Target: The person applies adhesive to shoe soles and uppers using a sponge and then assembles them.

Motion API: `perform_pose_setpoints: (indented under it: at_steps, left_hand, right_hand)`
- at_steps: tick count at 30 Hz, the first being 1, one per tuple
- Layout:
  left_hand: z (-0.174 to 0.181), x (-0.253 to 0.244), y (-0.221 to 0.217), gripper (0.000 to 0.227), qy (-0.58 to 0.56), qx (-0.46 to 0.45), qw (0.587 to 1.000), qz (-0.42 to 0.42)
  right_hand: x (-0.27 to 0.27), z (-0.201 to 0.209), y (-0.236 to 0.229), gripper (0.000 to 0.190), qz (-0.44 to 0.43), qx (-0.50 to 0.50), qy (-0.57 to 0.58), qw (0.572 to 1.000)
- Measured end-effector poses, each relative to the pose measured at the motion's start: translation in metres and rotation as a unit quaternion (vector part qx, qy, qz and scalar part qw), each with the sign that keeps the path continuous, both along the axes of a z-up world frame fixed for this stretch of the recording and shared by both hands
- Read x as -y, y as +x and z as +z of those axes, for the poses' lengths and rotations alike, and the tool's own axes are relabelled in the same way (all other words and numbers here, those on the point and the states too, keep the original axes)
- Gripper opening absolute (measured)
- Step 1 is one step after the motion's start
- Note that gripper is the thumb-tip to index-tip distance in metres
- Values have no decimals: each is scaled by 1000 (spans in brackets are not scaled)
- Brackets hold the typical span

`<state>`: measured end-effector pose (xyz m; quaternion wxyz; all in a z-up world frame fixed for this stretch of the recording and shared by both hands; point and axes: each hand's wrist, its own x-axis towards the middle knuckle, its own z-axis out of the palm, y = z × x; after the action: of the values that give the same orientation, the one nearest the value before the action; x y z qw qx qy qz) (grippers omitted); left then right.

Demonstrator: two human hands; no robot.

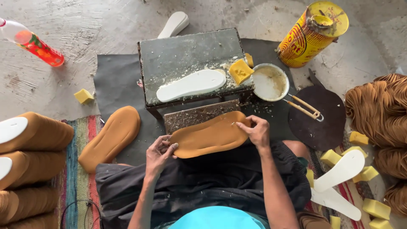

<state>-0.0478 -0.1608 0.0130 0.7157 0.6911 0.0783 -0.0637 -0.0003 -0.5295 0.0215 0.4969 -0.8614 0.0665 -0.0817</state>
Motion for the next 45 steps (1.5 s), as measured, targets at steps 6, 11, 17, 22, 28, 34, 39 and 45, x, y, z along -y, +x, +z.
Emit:
perform_pose_setpoints:
  at_steps: [6,11,17,22,28,34,39,45]
  left_hand:
    - [-7,-7,-10,34,102,2,993,52]
    - [4,-23,-15,42,158,-5,981,112]
    - [-80,-118,-20,36,211,88,934,274]
    - [-108,-144,-12,35,97,95,944,301]
    - [-111,-129,-26,22,122,84,962,232]
    - [-98,-126,-19,21,119,66,966,218]
    - [-90,-122,-21,28,134,36,968,211]
    - [-72,-112,-23,33,204,-2,958,204]
  right_hand:
    - [16,-41,-27,36,-84,3,61,995]
    - [68,-114,-73,18,-223,43,452,863]
    - [63,-114,-70,17,-204,29,444,872]
    - [55,-68,-61,33,-57,61,617,783]
    - [61,-39,-59,39,64,106,721,682]
    - [75,-80,-75,46,-8,73,709,701]
    - [70,-72,-85,55,-24,70,731,678]
    - [65,-87,-88,70,161,49,640,749]
